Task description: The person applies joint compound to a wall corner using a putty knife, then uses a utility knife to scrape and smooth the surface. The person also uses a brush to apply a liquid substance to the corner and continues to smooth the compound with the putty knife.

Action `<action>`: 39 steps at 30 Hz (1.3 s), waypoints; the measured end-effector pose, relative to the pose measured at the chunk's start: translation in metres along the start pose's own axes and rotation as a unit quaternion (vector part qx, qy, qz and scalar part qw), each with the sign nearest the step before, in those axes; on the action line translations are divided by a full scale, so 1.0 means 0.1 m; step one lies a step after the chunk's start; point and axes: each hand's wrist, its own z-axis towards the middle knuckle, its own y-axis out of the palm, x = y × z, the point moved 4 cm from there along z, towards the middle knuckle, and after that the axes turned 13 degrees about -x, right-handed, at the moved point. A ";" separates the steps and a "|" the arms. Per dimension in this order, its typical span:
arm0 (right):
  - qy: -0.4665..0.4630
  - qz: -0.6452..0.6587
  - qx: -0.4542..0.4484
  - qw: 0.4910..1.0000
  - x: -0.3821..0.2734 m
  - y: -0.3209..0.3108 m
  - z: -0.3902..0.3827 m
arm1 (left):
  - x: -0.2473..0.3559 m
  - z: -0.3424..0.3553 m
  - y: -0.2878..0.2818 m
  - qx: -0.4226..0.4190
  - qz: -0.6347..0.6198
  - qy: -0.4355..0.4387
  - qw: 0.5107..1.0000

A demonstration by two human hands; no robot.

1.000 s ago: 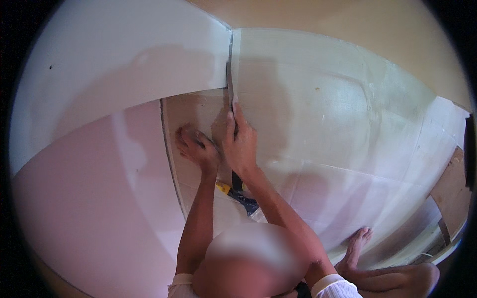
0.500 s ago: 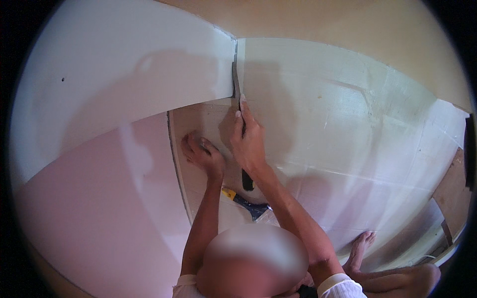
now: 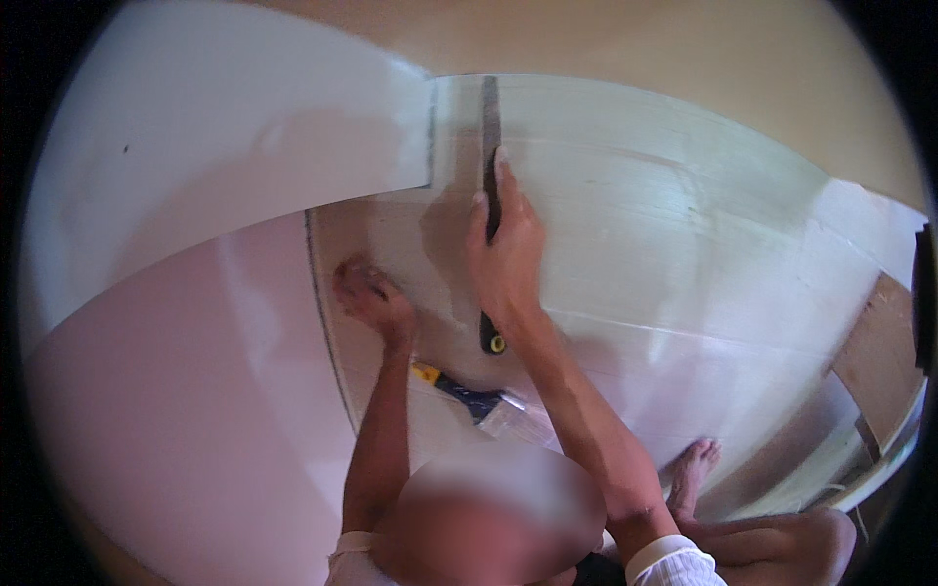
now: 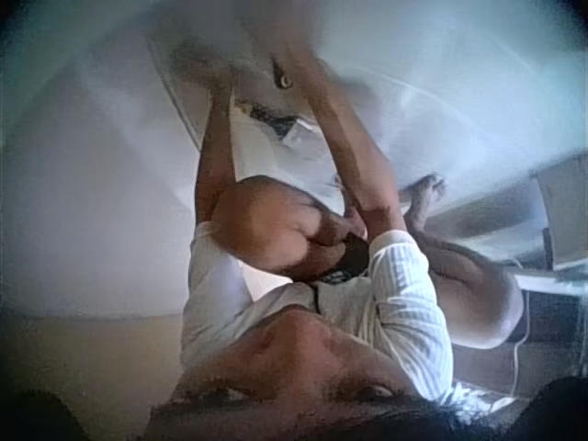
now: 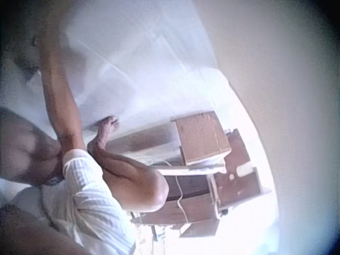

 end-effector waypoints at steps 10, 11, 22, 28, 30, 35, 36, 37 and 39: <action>0.056 -0.142 -0.099 0.983 0.53 -1.33 -0.95 | 0.01 0.23 -0.20 0.002 0.007 -0.012 1.000; 0.088 -0.141 -0.114 0.979 0.55 -1.36 -1.01 | 0.09 0.26 -0.18 -0.003 0.001 -0.012 1.000; -0.093 -0.262 0.009 0.961 0.85 -1.81 -1.38 | 0.65 -1.33 -0.68 -0.041 -0.342 -0.226 0.911; -0.118 -0.199 0.007 0.973 0.98 -1.91 -1.49 | 1.10 -2.24 -0.42 -0.231 -0.451 -0.358 0.785; -0.122 -0.174 0.007 0.977 0.96 -1.87 -1.48 | 1.32 -2.01 -0.64 -0.299 -0.447 -0.325 0.778; -0.105 -0.140 0.008 0.985 0.94 -2.00 -1.46 | 2.67 -0.48 -1.62 -0.233 -0.343 -0.085 0.906; -0.093 -0.141 0.010 0.986 0.96 -2.05 -1.48 | 2.75 -0.16 -1.62 -0.169 -0.290 -0.058 0.940; -0.102 -0.137 0.005 0.985 0.95 -2.01 -1.48 | 2.81 0.16 -1.74 -0.094 -0.220 -0.034 0.970; -0.126 -0.138 0.004 0.982 0.94 -1.94 -1.46 | 2.77 0.74 -1.72 0.036 -0.182 0.071 0.980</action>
